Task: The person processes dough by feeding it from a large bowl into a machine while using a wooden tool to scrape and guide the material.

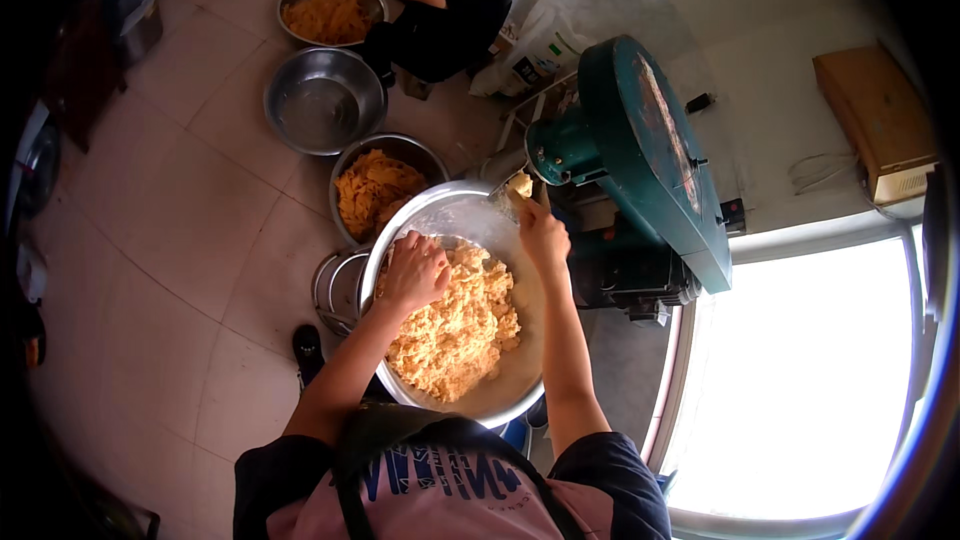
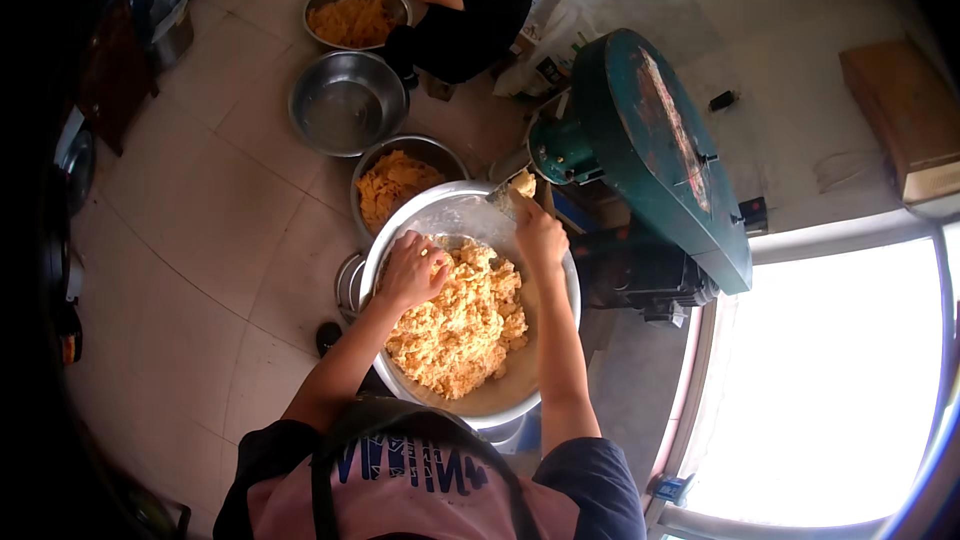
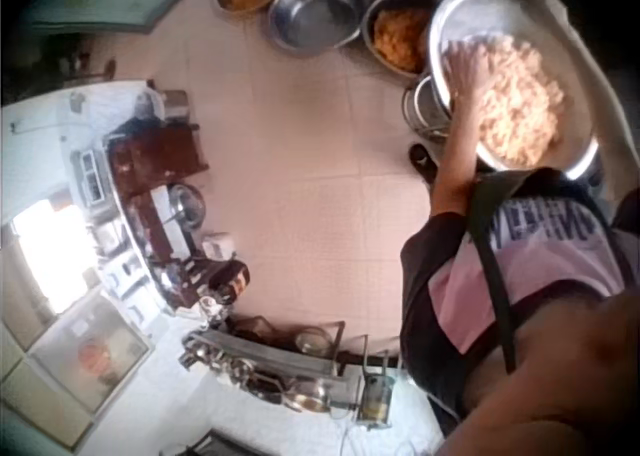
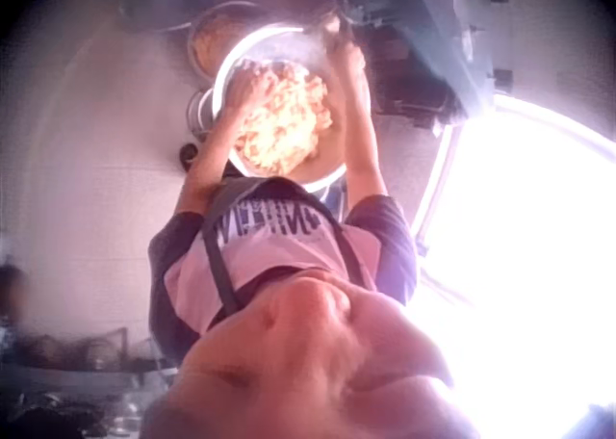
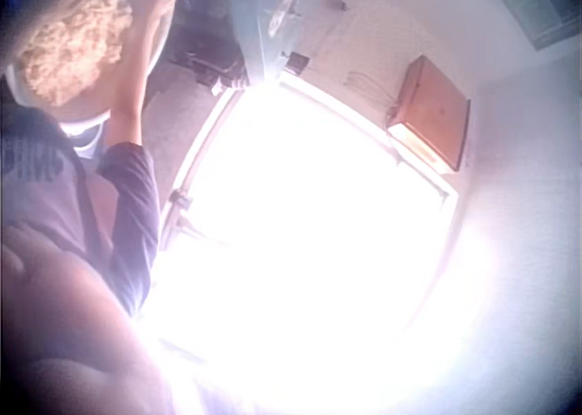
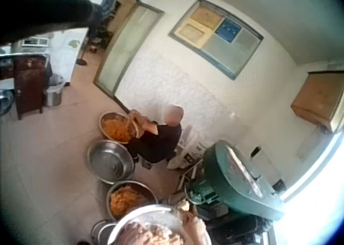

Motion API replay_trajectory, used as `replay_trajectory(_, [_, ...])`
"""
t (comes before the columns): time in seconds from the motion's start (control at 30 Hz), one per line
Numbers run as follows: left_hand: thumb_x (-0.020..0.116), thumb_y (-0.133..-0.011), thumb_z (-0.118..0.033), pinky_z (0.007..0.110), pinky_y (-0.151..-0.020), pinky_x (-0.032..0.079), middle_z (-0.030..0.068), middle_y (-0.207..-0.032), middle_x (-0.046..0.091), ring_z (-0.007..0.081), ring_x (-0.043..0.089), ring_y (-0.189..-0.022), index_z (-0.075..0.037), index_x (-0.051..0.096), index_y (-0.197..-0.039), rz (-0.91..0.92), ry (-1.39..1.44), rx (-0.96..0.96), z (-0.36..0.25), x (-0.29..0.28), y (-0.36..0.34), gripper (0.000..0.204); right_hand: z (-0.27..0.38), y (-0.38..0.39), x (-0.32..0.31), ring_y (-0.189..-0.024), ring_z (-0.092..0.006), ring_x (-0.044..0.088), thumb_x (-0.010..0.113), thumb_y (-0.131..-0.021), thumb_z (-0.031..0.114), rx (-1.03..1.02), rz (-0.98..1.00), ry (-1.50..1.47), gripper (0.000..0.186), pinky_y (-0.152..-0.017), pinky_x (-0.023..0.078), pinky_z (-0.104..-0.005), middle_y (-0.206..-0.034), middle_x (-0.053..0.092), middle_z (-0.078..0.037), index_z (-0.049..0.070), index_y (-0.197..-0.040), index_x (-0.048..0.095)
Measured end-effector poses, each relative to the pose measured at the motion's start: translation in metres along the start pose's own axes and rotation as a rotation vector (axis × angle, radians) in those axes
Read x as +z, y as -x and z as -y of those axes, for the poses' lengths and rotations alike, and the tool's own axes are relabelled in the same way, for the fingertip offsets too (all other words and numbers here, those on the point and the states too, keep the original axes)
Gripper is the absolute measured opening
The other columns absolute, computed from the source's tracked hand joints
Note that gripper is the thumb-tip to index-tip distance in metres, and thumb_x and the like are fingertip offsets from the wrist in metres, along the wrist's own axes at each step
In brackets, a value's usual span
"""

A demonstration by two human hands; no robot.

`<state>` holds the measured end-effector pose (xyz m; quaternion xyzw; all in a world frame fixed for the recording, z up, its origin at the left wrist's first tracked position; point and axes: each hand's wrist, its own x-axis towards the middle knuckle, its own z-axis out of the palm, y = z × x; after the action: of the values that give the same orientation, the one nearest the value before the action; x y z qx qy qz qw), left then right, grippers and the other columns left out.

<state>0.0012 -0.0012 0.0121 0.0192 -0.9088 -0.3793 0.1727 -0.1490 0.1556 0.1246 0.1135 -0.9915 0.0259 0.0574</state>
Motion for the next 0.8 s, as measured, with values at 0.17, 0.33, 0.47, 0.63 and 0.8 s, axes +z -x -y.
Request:
replay_trajectory(0.17, [0.061,-0.081,-0.024,0.042,-0.094,0.039,0.0135,-0.098,0.059,0.0280,0.047,-0.104,-0.005,0.064,-0.086,0.054,0.047,0.021,-0.003,-0.009,-0.001,0.019,-0.022,-0.045,0.044,-0.077,-0.0433,0.064,0.056,-0.086,0.035,0.092,-0.107,0.046,0.020,-0.068,0.052,-0.0519,-0.081,0.068,-0.017,0.026,-0.100,0.065])
replay_trajectory(0.33, [0.061,-0.080,-0.022,0.042,-0.094,0.039,0.0141,-0.096,0.059,0.0291,0.048,-0.103,-0.004,0.063,-0.085,0.003,0.049,0.001,0.002,-0.012,0.003,0.018,-0.017,-0.045,0.044,-0.077,-0.0407,0.064,0.058,-0.085,0.035,0.045,-0.098,0.066,0.017,-0.067,0.053,-0.0509,-0.081,0.068,-0.016,0.027,-0.097,0.065])
replay_trajectory(0.47, [0.061,-0.078,-0.019,0.043,-0.091,0.040,0.0136,-0.093,0.058,0.0304,0.048,-0.101,-0.004,0.062,-0.082,-0.075,0.080,0.034,0.004,-0.010,-0.001,0.016,-0.024,-0.042,0.041,-0.079,-0.0402,0.065,0.058,-0.085,0.035,0.051,-0.089,0.099,0.019,-0.069,0.053,-0.0503,-0.083,0.068,-0.015,0.030,-0.103,0.064])
replay_trajectory(0.63, [0.061,-0.078,-0.018,0.043,-0.087,0.040,0.0133,-0.091,0.058,0.0301,0.048,-0.099,-0.004,0.061,-0.079,-0.066,0.080,0.021,0.001,-0.007,0.001,0.015,-0.035,-0.043,0.043,-0.083,-0.0386,0.065,0.056,-0.086,0.036,0.099,-0.082,0.107,0.026,-0.073,0.053,-0.0497,-0.087,0.068,-0.015,0.035,-0.111,0.062])
replay_trajectory(0.8, [0.062,-0.076,-0.018,0.042,-0.085,0.041,0.0122,-0.092,0.059,0.0300,0.048,-0.098,-0.004,0.061,-0.078,-0.073,0.097,0.032,0.001,-0.009,-0.002,0.014,-0.026,-0.040,0.019,-0.084,-0.0393,0.065,0.055,-0.087,0.037,0.120,-0.057,0.145,0.027,-0.074,0.052,-0.0497,-0.088,0.068,-0.017,0.034,-0.113,0.062])
